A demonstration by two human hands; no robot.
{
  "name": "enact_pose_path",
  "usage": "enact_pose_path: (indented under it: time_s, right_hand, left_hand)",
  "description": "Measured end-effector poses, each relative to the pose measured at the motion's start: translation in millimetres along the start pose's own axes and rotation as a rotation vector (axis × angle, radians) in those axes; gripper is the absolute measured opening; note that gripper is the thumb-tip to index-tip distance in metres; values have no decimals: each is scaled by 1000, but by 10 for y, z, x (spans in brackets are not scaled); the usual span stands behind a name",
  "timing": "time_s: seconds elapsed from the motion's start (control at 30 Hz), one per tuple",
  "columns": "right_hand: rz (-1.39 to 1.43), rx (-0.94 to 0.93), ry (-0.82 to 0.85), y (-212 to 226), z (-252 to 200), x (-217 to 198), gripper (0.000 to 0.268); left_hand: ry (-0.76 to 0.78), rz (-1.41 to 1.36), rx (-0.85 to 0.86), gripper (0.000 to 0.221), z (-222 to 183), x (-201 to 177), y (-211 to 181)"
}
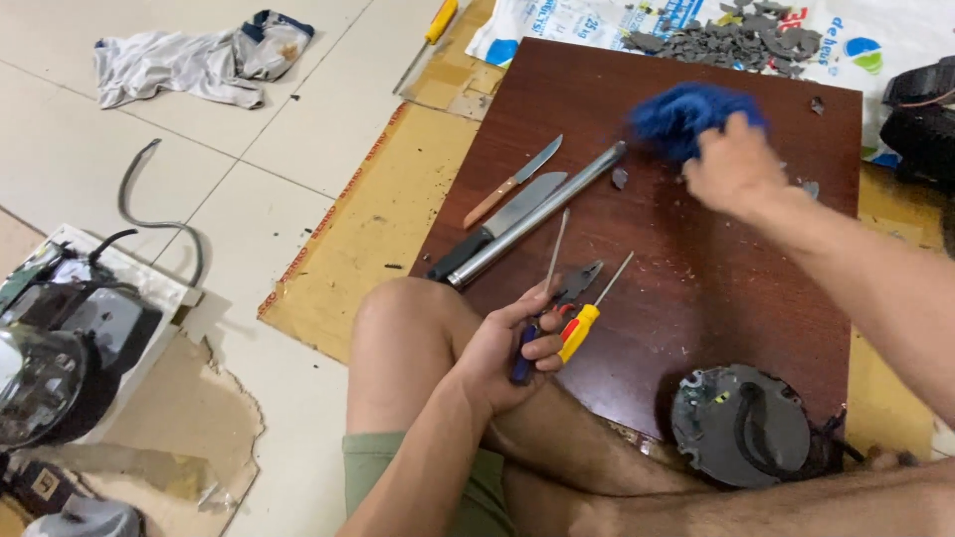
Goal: The person sits cross-legged on the floor and uses a screwdriver to pry and scrape debris from a circular electronic device. They repeatedly wipe the device with a blue microfiber cloth and continue scraping with the screwdriver, removing small fragments that accumulate on the wooden board.
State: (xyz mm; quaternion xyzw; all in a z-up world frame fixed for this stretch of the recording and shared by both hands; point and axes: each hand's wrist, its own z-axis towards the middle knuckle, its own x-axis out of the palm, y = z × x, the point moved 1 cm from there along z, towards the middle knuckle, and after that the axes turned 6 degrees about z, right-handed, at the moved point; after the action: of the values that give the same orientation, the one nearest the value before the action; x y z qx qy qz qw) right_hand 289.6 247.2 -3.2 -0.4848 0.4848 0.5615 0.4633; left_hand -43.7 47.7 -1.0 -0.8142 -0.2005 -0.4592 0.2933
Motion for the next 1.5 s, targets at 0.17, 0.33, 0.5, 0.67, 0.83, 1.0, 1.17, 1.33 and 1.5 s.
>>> enact_pose_path:
  time_s: [0.17, 0.33, 0.5, 0.67, 0.83, 1.0, 1.17, 1.33, 1.5]
  right_hand:
    - [221, 157, -89, -275, -787, -244, 46]
    - [58, 398, 477, -515, -1522, 9, 69]
    - [113, 371, 401, -813, -1166, 423, 64]
    - [345, 228, -319, -1282, -118, 575, 43]
    - [445, 281, -685, -1792, -221, 305, 34]
    - [282, 575, -314, -1647, -1416, 338, 74]
    - [381, 934, 239, -1245, -1474, 543, 103]
    - [268, 655, 82, -1944, -220, 1054, 91]
    - [1618, 546, -316, -1847, 637, 749, 49]
  left_hand:
    - [52, -11, 7, 26, 30, 14, -12]
    - [108, -29, -12, 25, 58, -15, -31]
    - [21, 5, -10, 27, 97, -18, -10]
    - [11, -26, -41, 17, 39, 35, -56]
    - [27, 24, -30, 17, 78, 3, -47]
    - [-9, 16, -25, 21, 96, 5, -37]
    - [-13, 45, -15, 23, 75, 27, -6]
    - [-63, 83, -11, 16, 79, 11, -7]
    - [-50, 39, -4, 18, 24, 20, -33]
